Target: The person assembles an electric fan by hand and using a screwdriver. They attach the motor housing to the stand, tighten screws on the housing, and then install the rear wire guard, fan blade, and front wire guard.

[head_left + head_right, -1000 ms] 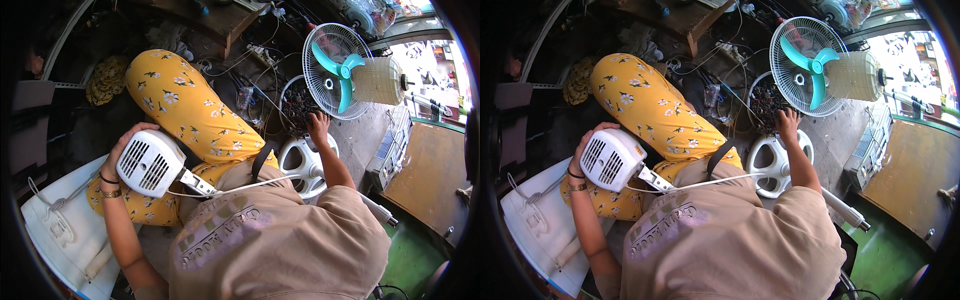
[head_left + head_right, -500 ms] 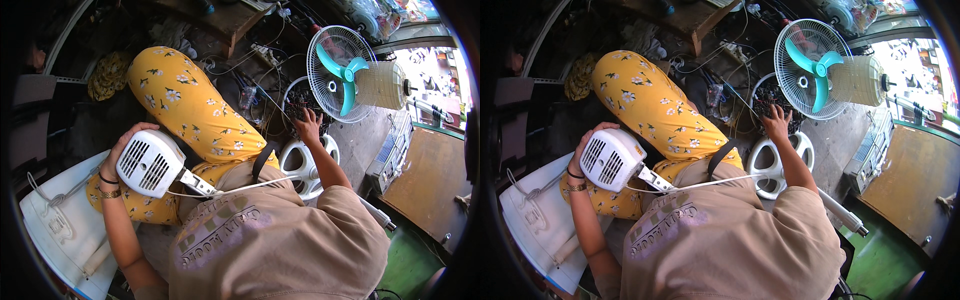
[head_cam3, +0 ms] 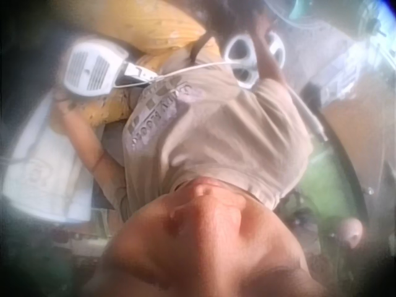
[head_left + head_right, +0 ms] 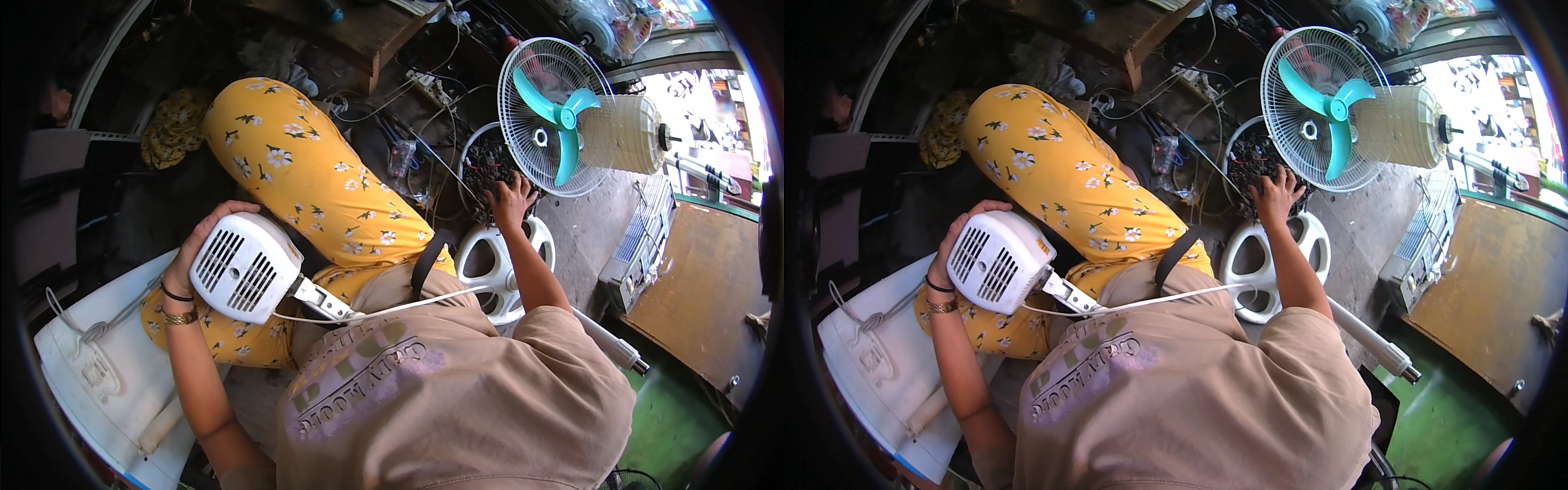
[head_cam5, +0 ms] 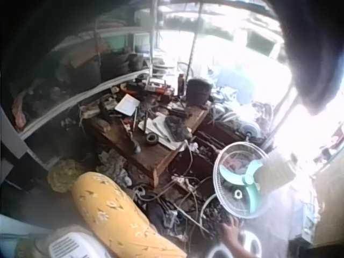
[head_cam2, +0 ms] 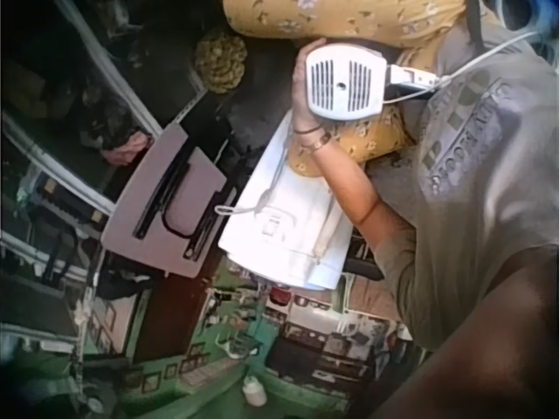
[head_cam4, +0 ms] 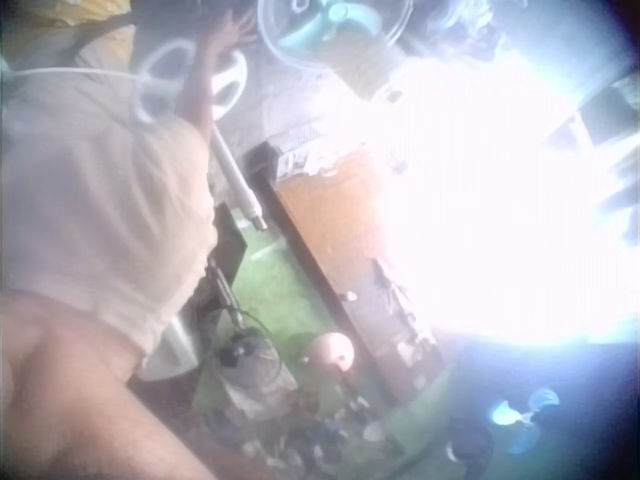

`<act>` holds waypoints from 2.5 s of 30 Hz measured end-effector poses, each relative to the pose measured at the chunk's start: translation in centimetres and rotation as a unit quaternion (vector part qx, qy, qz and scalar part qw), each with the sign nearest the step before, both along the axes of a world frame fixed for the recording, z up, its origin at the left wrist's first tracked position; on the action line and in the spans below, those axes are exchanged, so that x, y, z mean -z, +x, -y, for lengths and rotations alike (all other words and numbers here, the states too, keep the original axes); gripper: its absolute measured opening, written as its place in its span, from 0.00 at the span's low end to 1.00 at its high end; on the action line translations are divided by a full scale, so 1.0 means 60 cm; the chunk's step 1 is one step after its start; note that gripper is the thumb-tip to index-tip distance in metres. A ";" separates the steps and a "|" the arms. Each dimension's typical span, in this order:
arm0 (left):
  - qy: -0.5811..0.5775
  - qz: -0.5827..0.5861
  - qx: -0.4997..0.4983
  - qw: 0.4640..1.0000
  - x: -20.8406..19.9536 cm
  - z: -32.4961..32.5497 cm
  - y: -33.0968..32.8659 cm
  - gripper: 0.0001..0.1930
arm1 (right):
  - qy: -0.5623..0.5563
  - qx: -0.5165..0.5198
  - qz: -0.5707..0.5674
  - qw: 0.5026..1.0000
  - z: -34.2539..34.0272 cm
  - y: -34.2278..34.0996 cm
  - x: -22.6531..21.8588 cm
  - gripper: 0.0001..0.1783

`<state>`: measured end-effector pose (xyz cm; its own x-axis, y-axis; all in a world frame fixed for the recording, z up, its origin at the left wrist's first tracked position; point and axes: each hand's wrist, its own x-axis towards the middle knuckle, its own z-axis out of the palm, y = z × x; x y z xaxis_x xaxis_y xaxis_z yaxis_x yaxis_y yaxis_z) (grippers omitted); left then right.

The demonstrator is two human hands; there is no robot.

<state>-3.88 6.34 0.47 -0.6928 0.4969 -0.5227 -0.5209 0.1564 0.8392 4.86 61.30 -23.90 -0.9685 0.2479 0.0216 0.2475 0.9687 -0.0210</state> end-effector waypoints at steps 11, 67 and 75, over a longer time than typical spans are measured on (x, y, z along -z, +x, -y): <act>0.002 -0.008 -0.013 1.000 0.001 -0.002 0.009 0.43 | -0.024 0.027 0.007 0.999 -0.006 -0.004 -0.005 0.12; -0.009 -0.061 0.044 0.997 0.044 0.022 0.008 0.26 | 0.011 0.078 0.194 0.978 0.042 -0.073 -0.011 0.24; -0.050 -0.114 0.083 0.989 0.032 0.031 0.007 0.26 | 0.037 0.077 0.192 0.978 0.065 -0.081 -0.012 0.25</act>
<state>-3.47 4.47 -1.44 -0.7116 0.5674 -0.4143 -0.2805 0.3112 0.9080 0.03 57.42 -23.17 -0.8599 0.4036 -0.3124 0.3670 0.9143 0.1710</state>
